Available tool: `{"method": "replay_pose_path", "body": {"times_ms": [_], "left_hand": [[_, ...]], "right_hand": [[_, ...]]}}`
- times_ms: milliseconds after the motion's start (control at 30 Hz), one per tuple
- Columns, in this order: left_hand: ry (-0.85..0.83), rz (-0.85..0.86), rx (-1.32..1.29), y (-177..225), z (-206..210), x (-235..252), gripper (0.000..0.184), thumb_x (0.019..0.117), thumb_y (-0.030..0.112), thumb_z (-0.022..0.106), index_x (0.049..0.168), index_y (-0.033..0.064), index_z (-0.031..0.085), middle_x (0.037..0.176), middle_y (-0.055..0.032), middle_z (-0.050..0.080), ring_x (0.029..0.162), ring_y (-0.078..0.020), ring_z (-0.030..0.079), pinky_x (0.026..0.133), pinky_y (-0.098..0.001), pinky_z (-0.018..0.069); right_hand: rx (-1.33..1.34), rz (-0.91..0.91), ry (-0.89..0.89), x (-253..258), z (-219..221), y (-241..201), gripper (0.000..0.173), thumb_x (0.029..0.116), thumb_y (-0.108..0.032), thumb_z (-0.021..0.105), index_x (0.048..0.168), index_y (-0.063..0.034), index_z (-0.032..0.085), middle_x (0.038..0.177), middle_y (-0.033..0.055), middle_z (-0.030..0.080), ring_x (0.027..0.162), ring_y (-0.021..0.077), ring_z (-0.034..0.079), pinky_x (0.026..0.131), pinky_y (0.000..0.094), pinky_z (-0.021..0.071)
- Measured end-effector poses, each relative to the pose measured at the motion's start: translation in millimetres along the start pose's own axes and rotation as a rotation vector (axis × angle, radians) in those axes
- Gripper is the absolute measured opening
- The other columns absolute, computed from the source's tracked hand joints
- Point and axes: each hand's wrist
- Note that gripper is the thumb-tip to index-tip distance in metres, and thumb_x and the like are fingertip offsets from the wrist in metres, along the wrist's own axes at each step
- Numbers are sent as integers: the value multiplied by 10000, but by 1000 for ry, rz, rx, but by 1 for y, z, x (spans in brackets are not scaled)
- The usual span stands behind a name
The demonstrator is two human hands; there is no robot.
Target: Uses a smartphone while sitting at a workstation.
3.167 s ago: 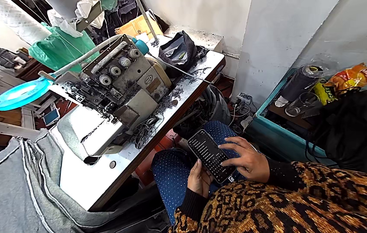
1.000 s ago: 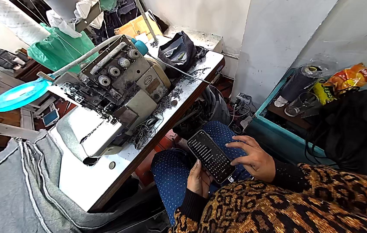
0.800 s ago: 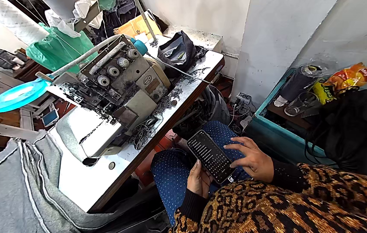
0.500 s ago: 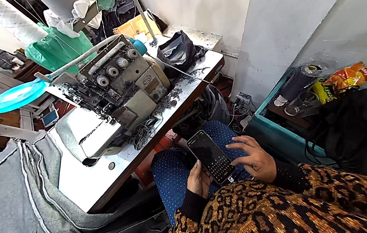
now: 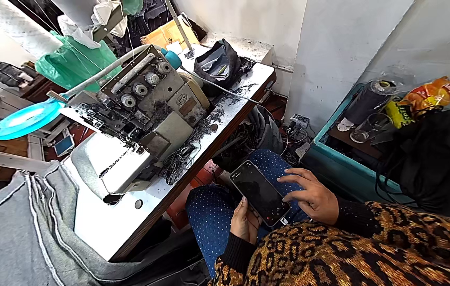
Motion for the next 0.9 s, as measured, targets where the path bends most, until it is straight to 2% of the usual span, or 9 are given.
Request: {"method": "replay_pose_path", "body": {"times_ms": [500, 633, 700, 767, 833, 900], "left_hand": [[-8, 1, 7, 1, 1, 0, 406, 1134, 251, 199, 1289, -2, 477, 979, -137, 699, 859, -227, 721, 770, -379, 608], [-28, 0, 7, 1, -1, 0, 425, 1134, 244, 183, 1342, -7, 455, 1059, -159, 701, 936, -248, 723, 816, -400, 605], [-38, -2, 5, 1, -1, 0, 439, 1134, 252, 175, 1352, -9, 453, 1087, -166, 703, 962, -253, 724, 831, -404, 605], [-37, -6, -3, 1, 0, 0, 437, 1134, 249, 174, 1352, -9, 451, 1084, -166, 703, 954, -251, 724, 829, -400, 604], [-32, -10, -12, 1, 0, 1, 431, 1135, 248, 178, 1357, -7, 445, 1085, -169, 703, 948, -254, 726, 827, -402, 607], [-33, -11, -12, 1, 0, 1, 429, 1135, 246, 178, 1361, -6, 442, 1084, -171, 702, 951, -256, 725, 826, -402, 607]], "right_hand": [[34, 39, -8, 1, 0, -1, 326, 813, -53, 501, 845, -170, 804, 1224, 79, 721, 1311, 338, 556, 1106, 469, 425], [41, 51, -8, 1, 1, -1, 339, 801, -48, 501, 869, -178, 807, 1236, 74, 716, 1316, 338, 553, 1101, 476, 431], [66, 75, 5, 1, 3, 0, 387, 787, -48, 497, 970, -180, 812, 1242, 73, 713, 1306, 328, 562, 1092, 468, 441], [130, 146, 17, 1, 4, 1, 445, 776, -51, 500, 1103, -143, 788, 1249, 65, 708, 1290, 289, 578, 1086, 444, 455], [220, 290, -14, 4, 2, -2, 501, 778, -50, 502, 1226, -81, 724, 1250, 55, 703, 1257, 226, 599, 1077, 408, 468], [321, 455, -118, 10, -4, -7, 539, 833, -50, 487, 1353, -50, 633, 1268, 56, 699, 1245, 197, 610, 1079, 421, 467]]}}
Point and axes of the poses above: each hand's wrist, its own x-axis towards the middle knuckle, its own z-axis out of the palm, y = z × x
